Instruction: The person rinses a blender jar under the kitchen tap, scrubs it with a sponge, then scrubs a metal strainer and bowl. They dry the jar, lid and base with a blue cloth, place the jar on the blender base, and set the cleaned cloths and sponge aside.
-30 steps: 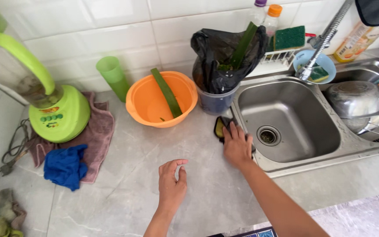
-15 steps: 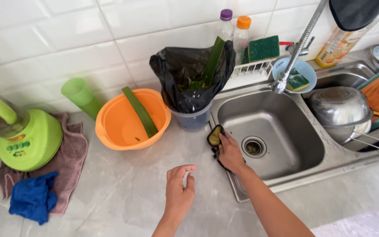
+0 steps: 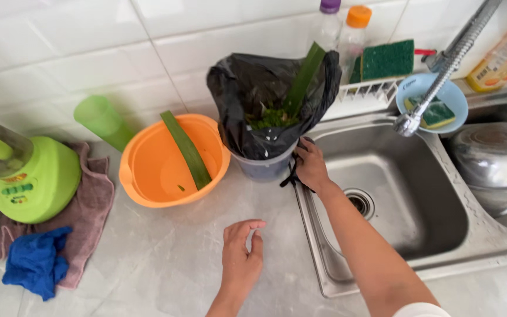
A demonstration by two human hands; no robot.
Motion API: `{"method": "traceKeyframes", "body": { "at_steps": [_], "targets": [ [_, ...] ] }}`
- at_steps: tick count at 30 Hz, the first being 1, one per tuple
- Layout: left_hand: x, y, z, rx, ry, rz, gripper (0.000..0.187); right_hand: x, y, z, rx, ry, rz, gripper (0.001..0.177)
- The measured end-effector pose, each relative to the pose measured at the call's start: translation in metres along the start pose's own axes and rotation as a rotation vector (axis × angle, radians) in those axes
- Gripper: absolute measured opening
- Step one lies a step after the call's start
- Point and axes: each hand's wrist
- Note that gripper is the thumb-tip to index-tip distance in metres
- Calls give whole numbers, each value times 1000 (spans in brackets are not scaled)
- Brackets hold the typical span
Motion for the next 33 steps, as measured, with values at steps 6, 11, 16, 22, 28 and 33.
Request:
{"method": "traceKeyframes", "body": {
  "at_steps": [6, 11, 16, 22, 28, 33],
  "targets": [
    [-8, 14, 14, 59, 39, -95, 23, 82, 129, -51, -59, -36, -224, 51],
    [-25, 34, 33, -2, 67, -178, 21, 149, 234, -90, -111, 211, -512, 54],
    [-65, 58, 62, -120, 135, -236, 20, 203, 273, -41, -128, 445, -393, 48],
    [-90, 67, 89, -210, 56, -288, 20, 256, 269, 91, -520, 747, -99, 49],
    [-150, 21, 121, -228, 65, -243, 22, 255, 194, 193, -458, 707, 45, 71],
    [-231, -14, 148, -78, 92, -310, 20, 227, 120, 212, -341, 779, 14, 63]
  ]
}}
Point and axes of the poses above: each hand's wrist, its own y-axis away from the middle knuckle, its own x-axis out of the back of the hand, z = x × y, and after that the axes turned 3 degrees about x, right-handed
